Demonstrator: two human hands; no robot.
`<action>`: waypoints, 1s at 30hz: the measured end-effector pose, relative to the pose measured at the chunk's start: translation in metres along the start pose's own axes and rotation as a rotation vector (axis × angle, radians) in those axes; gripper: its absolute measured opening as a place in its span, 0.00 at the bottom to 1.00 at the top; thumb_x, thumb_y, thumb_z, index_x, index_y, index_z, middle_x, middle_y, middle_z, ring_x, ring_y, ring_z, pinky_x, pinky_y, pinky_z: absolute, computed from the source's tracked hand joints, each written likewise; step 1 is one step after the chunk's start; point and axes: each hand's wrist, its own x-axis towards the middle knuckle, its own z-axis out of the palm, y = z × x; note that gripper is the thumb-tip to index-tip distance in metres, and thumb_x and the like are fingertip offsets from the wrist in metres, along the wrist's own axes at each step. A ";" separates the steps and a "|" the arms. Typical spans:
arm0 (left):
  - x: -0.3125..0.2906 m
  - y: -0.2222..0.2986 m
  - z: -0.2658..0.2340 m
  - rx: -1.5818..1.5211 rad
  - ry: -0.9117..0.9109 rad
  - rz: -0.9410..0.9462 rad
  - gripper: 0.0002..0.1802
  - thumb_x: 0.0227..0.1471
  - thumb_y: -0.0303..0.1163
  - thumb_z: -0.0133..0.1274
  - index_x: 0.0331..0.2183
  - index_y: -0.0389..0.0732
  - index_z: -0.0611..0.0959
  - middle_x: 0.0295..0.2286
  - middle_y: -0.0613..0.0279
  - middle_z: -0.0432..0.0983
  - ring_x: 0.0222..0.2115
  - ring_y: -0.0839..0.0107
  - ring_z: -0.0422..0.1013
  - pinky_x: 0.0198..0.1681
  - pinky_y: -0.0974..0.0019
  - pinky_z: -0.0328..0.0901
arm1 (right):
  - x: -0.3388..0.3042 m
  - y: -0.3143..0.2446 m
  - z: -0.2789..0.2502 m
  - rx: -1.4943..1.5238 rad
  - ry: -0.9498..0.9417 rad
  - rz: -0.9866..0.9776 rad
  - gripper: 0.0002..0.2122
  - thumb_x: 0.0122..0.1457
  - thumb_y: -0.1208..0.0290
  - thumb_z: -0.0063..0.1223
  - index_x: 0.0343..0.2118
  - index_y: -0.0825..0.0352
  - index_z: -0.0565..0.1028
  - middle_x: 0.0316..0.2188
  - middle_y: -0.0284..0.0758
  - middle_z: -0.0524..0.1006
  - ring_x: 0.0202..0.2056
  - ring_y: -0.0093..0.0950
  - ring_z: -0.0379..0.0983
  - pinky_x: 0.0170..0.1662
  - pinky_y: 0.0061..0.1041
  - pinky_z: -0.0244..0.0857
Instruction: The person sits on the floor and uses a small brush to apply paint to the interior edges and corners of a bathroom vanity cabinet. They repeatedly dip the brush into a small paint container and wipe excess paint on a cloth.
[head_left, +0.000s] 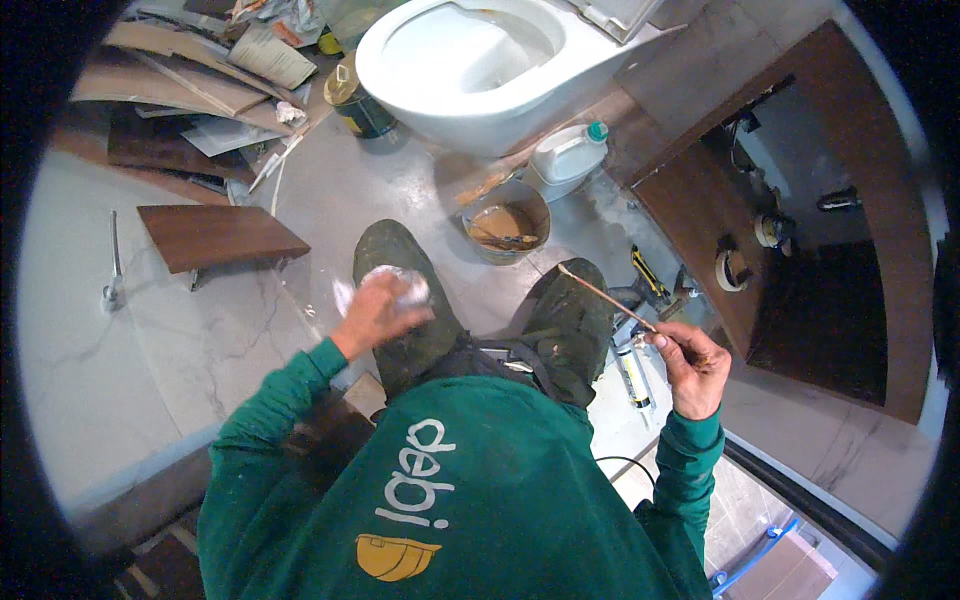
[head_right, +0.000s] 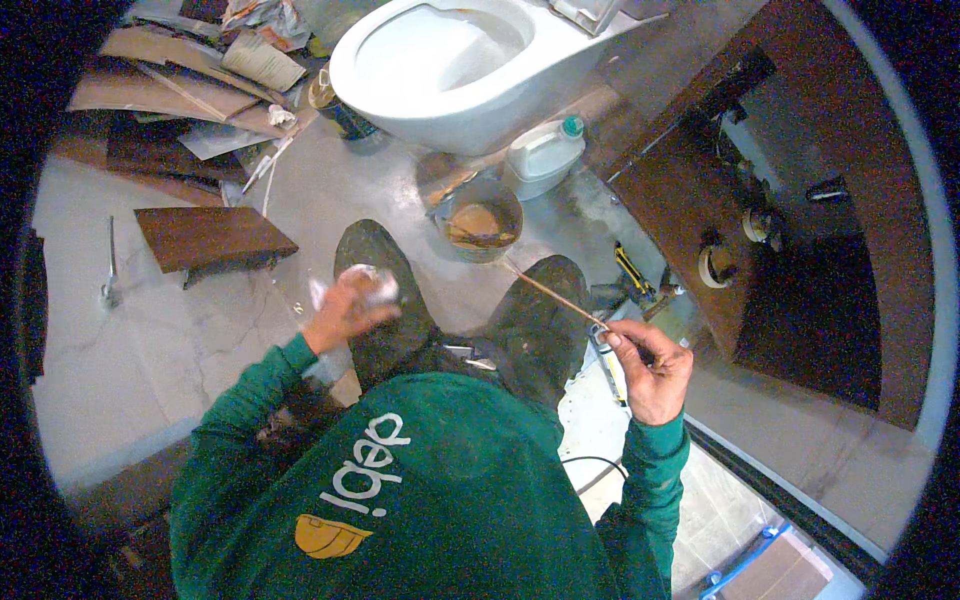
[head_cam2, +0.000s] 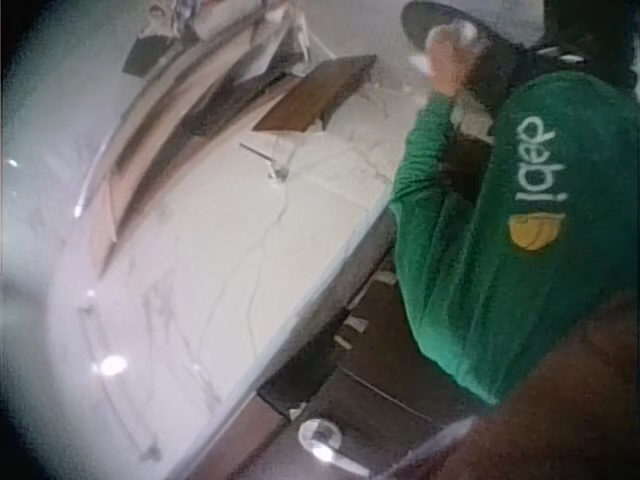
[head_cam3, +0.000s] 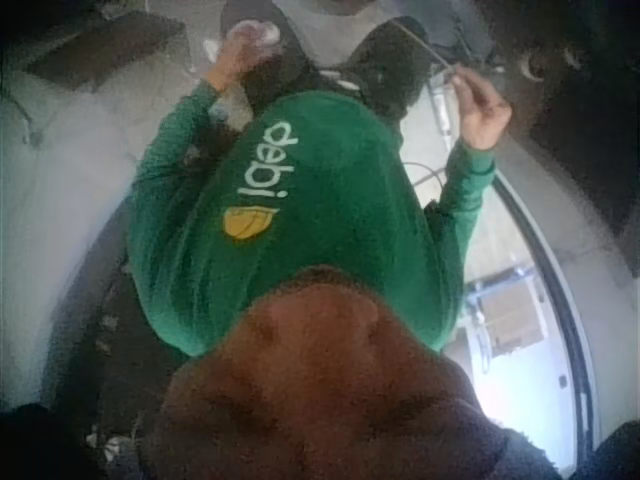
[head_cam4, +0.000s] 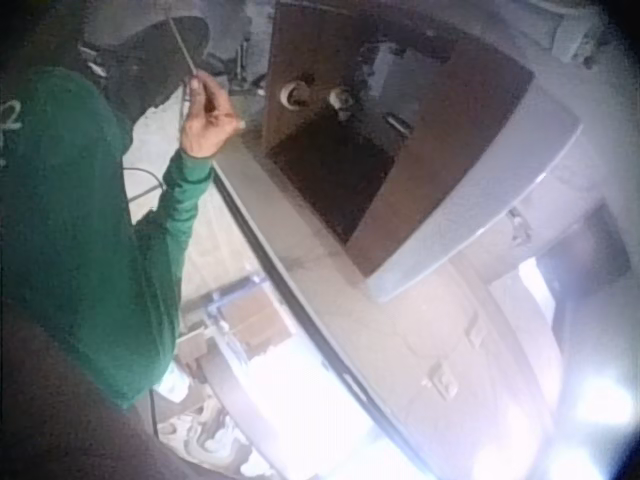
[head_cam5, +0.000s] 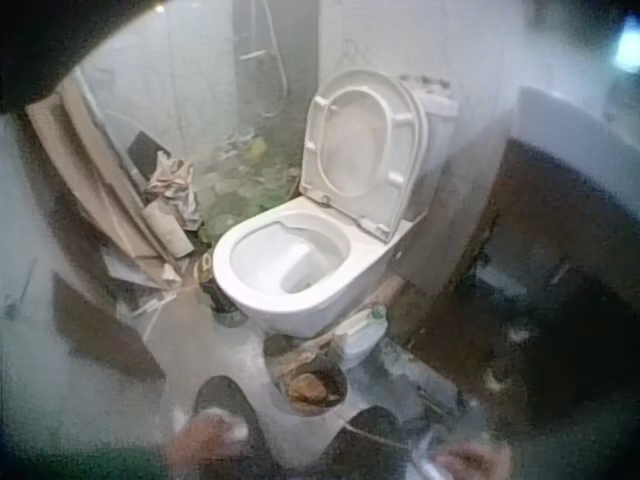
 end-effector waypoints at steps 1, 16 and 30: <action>-0.011 0.004 0.012 0.015 -0.036 0.027 0.18 0.45 0.41 0.61 0.34 0.37 0.82 0.26 0.52 0.73 0.29 0.52 0.71 0.33 0.56 0.67 | -0.002 0.004 -0.002 0.016 0.007 0.035 0.05 0.54 0.80 0.58 0.34 0.72 0.80 0.28 0.36 0.81 0.32 0.22 0.76 0.39 0.21 0.68; 0.163 0.000 0.185 0.005 -0.242 -0.041 0.11 0.50 0.32 0.51 0.34 0.37 0.82 0.34 0.45 0.77 0.38 0.49 0.74 0.37 0.52 0.69 | -0.028 0.058 -0.021 0.105 0.217 0.253 0.06 0.56 0.75 0.59 0.35 0.70 0.79 0.25 0.31 0.80 0.17 0.12 0.60 0.19 0.14 0.52; 0.177 0.038 0.166 0.444 -0.392 0.044 0.11 0.40 0.34 0.58 0.29 0.41 0.84 0.28 0.54 0.79 0.31 0.55 0.77 0.34 0.54 0.70 | -0.056 0.089 -0.034 0.215 0.413 0.369 0.07 0.56 0.73 0.59 0.35 0.69 0.79 0.24 0.33 0.80 0.15 0.11 0.57 0.17 0.14 0.48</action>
